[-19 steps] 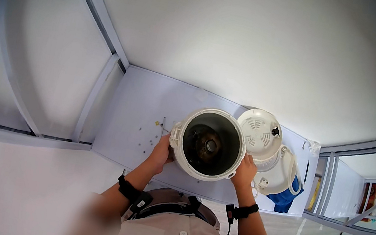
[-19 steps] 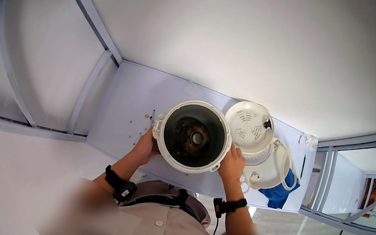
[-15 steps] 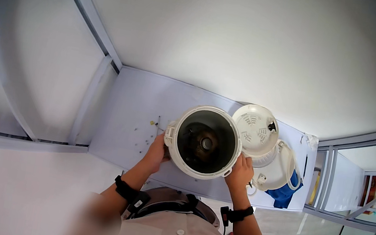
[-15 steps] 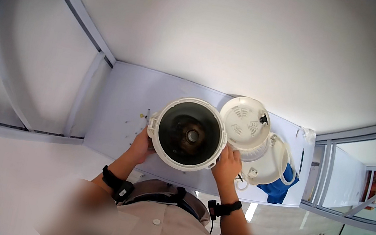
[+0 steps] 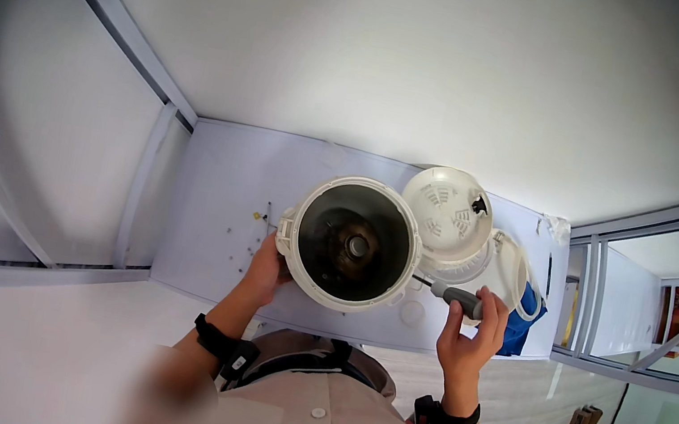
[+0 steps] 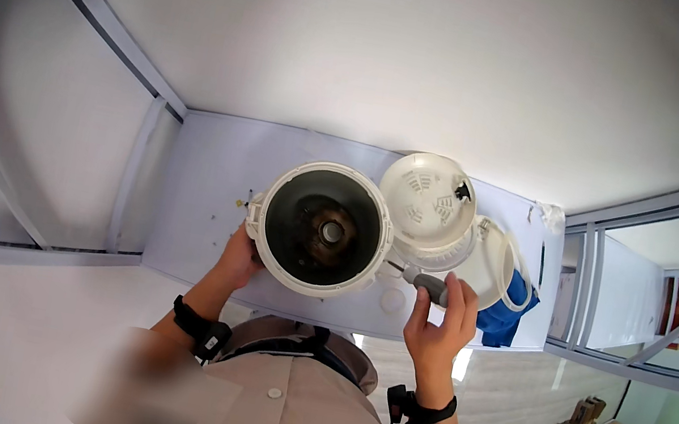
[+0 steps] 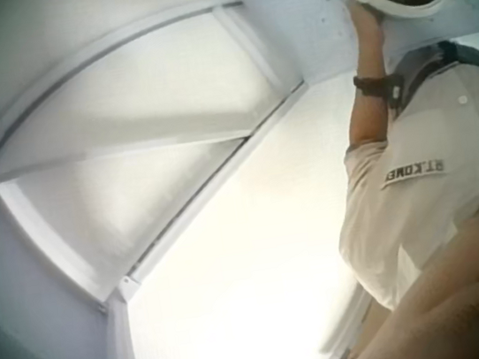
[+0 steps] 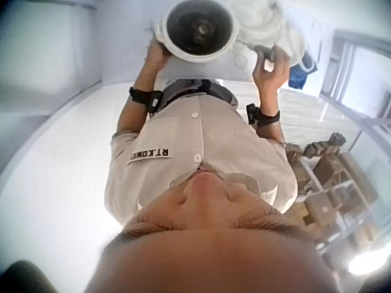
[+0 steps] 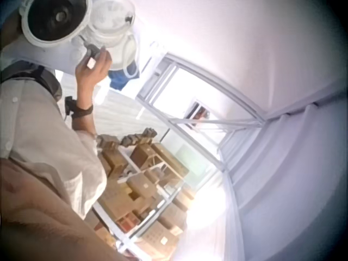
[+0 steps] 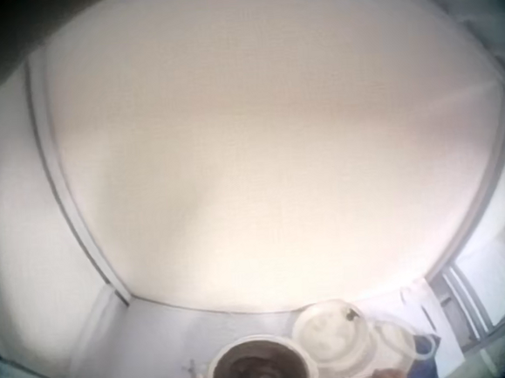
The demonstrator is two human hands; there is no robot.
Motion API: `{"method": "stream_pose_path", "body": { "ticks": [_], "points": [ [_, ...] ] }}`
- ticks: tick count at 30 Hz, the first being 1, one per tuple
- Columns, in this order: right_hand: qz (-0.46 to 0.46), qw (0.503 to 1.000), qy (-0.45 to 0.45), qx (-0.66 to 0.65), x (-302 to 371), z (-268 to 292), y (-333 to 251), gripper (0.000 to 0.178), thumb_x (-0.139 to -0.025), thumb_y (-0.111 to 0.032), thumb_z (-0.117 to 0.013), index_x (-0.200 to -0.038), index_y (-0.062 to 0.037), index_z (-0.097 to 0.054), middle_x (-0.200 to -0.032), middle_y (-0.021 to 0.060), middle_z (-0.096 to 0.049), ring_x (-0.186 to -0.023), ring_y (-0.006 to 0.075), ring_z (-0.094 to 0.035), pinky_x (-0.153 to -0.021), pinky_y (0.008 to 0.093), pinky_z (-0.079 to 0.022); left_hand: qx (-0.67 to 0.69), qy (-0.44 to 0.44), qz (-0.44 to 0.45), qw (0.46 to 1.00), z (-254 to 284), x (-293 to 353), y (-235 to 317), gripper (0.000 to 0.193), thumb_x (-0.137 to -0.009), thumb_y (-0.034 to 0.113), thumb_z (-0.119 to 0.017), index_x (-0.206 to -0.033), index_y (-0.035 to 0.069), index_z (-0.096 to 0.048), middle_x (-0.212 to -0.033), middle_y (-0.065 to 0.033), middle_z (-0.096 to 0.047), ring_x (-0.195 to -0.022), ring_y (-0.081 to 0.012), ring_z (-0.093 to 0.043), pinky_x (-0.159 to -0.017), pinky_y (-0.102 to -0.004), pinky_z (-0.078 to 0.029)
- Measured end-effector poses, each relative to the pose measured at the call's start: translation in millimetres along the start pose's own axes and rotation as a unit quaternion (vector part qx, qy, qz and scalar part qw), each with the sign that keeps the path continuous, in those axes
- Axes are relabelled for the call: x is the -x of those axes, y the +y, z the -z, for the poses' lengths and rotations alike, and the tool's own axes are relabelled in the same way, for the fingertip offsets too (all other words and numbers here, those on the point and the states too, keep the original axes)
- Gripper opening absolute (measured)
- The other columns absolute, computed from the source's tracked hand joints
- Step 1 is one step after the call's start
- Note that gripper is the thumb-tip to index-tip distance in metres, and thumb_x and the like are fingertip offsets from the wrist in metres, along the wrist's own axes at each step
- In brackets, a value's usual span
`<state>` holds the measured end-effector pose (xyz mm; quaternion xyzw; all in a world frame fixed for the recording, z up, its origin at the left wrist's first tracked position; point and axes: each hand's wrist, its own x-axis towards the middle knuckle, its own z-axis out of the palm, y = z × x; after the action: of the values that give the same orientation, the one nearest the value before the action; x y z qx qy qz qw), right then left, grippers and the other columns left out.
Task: The person assembles a white cylindrical appliance by inserting a black circular component into the base, connecting red and white wires, and securing a white perforated lid with a screwdriver.
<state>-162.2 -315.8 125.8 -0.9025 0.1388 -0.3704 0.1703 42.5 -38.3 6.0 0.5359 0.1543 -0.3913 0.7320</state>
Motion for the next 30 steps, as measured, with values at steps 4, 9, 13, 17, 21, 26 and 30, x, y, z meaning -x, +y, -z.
{"method": "stream_pose_path", "body": {
  "ticks": [4, 9, 13, 17, 21, 26, 30],
  "points": [
    [0.011, 1.000, 0.029, 0.003, 21, 5, 7, 0.039, -0.090, -0.004, -0.081, -0.124, 0.0012, -0.063, -0.112, 0.0220, -0.065, -0.097, 0.0385, -0.067, -0.082, 0.0423, -0.057, -0.014, 0.015, 0.004, 1.000, -2, 0, 0, 0.054, -0.109, 0.056, -0.038, -0.148, 0.025, -0.056, -0.133, -0.0009, -0.070, -0.116, -0.0186, -0.068, -0.105, -0.0471, -0.051],
    [-0.216, 0.958, 0.098, -0.161, 87, -25, 48, 0.031, -0.095, -0.006, -0.081, -0.117, -0.0013, -0.059, -0.110, 0.0131, -0.064, -0.098, 0.0243, -0.065, -0.084, 0.0354, -0.056, -0.033, 0.025, -0.002, 0.999, 1, -5, -3, 0.055, -0.110, 0.059, -0.038, -0.149, 0.024, -0.056, -0.138, -0.0017, -0.068, -0.122, -0.0195, -0.066, -0.104, -0.0451, -0.053],
    [-0.440, 0.848, 0.105, -0.276, 147, -47, 72, 0.034, -0.096, -0.011, -0.083, -0.115, -0.0027, -0.057, -0.108, 0.0077, -0.065, -0.088, 0.0133, -0.066, -0.078, 0.0259, -0.056, -0.006, 0.038, -0.006, 0.999, 3, -6, -5, 0.055, -0.111, 0.057, -0.042, -0.147, 0.019, -0.059, -0.140, -0.0020, -0.067, -0.124, -0.0174, -0.066, -0.100, -0.0379, -0.057],
    [-0.488, 0.840, 0.066, -0.229, 162, -70, 72, 0.036, -0.091, -0.013, -0.088, -0.108, -0.0025, -0.058, -0.097, 0.0052, -0.065, -0.082, 0.0126, -0.064, -0.071, 0.0279, -0.054, -0.036, 0.035, -0.013, 0.999, 9, -13, -13, 0.060, -0.107, 0.065, -0.039, -0.150, 0.025, -0.056, -0.142, -0.0038, -0.065, -0.128, -0.0240, -0.062, -0.108, -0.0491, -0.049],
    [-0.359, 0.928, 0.025, -0.099, 150, -89, 77, 0.037, -0.083, -0.017, -0.093, -0.099, -0.0046, -0.061, -0.089, 0.0051, -0.063, -0.072, 0.0181, -0.059, -0.064, 0.0341, -0.049, -0.045, 0.035, -0.023, 0.998, 5, -9, -9, 0.064, -0.106, 0.067, -0.040, -0.149, 0.022, -0.057, -0.143, -0.0050, -0.065, -0.127, -0.0244, -0.062, -0.109, -0.0490, -0.049],
    [-0.131, 0.987, -0.046, 0.079, 114, -77, 60, 0.033, -0.077, -0.022, -0.092, -0.094, -0.0106, -0.066, -0.091, 0.0081, -0.064, -0.077, 0.0302, -0.063, -0.066, 0.0401, -0.052, -0.044, 0.031, -0.028, 0.998, 7, -9, -10, 0.064, -0.106, 0.068, -0.040, -0.147, 0.022, -0.058, -0.142, -0.0065, -0.066, -0.126, -0.0248, -0.063, -0.108, -0.0489, -0.048],
    [-0.093, 0.990, -0.049, 0.099, 104, -77, 53, 0.029, -0.077, -0.021, -0.091, -0.094, -0.0121, -0.069, -0.092, 0.0064, -0.065, -0.081, 0.0302, -0.066, -0.066, 0.0419, -0.054, -0.034, 0.028, -0.015, 0.999, 7, -9, -11, 0.062, -0.108, 0.064, -0.041, -0.148, 0.021, -0.058, -0.140, -0.0054, -0.067, -0.125, -0.0228, -0.064, -0.106, -0.0461, -0.051]
  ]
}}
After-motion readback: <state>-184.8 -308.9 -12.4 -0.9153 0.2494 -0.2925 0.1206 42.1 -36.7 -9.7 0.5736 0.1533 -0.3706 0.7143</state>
